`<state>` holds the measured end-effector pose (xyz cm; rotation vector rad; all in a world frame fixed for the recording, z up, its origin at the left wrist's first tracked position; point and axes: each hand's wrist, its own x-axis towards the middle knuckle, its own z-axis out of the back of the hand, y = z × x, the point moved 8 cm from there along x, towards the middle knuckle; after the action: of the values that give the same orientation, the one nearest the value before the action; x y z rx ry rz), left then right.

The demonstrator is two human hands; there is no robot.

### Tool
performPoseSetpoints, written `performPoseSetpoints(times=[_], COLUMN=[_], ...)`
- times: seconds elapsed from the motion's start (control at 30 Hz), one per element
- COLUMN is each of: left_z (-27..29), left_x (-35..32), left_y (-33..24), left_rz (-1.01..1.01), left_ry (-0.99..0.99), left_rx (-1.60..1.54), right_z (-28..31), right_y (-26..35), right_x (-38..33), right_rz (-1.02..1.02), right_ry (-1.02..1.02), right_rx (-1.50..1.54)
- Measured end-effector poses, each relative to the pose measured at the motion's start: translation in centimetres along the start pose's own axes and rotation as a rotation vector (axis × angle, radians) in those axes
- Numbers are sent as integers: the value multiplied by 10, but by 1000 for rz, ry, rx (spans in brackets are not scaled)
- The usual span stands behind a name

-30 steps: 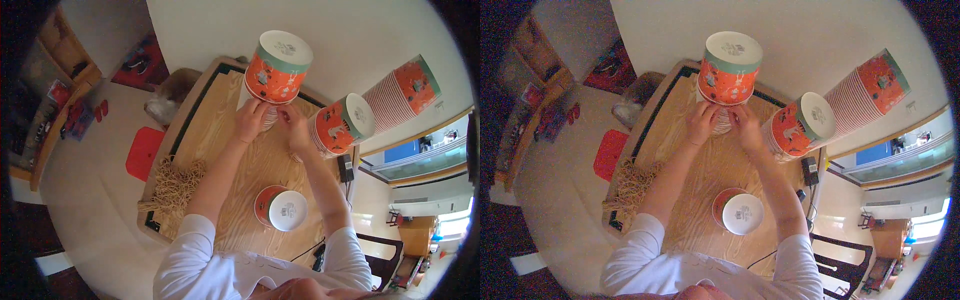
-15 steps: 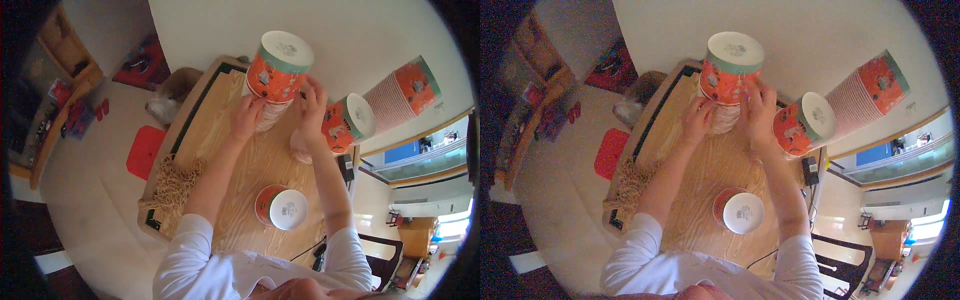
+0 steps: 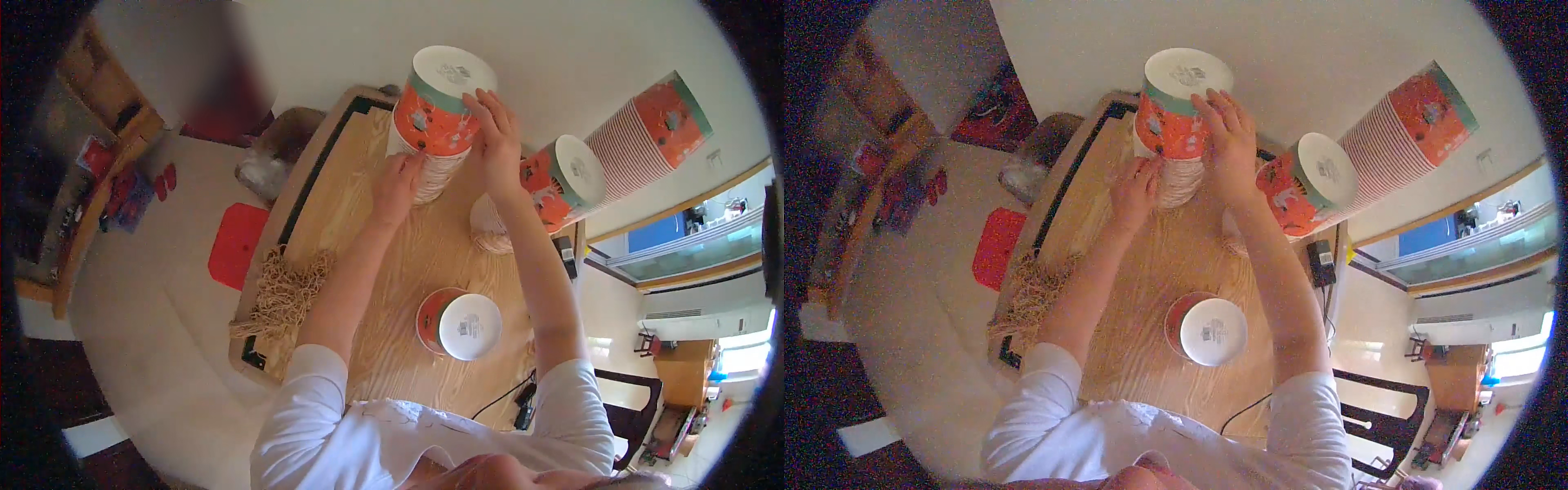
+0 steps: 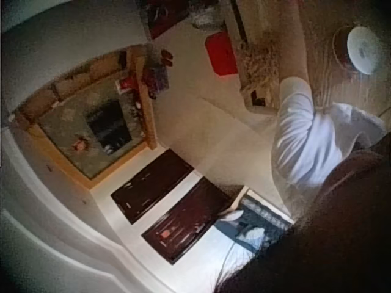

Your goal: Inspecting and stacking decorative paper cups on a table.

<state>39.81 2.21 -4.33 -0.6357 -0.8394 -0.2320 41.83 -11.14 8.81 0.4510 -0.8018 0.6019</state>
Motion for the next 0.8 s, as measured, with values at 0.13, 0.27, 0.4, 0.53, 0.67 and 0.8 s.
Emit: performPoseSetpoints(times=[0.13,0.27,0.4,0.53,0.67,0.8], left_z=[8,38,73,74,70,79], left_x=[-2,-47,-159,-297,-358,-337], left_y=[-4,-14,-28,-21,-45,-68], left_rz=[-18,137,216,654,1243,1513], left_ry=[31,110,295,435,407,201], left_rx=[47,-59,-138,-256,-780,-1218], right_z=[12,30,75,83,90,111], right_y=[12,17,93,113,113,114], right_x=[-5,-86,-217,-313,-318,-300], right_rz=[34,-223,10,-171,-355,-634], right_ry=[15,325,603,829,661,437], right_rx=[-35,166,251,-10,176,494])
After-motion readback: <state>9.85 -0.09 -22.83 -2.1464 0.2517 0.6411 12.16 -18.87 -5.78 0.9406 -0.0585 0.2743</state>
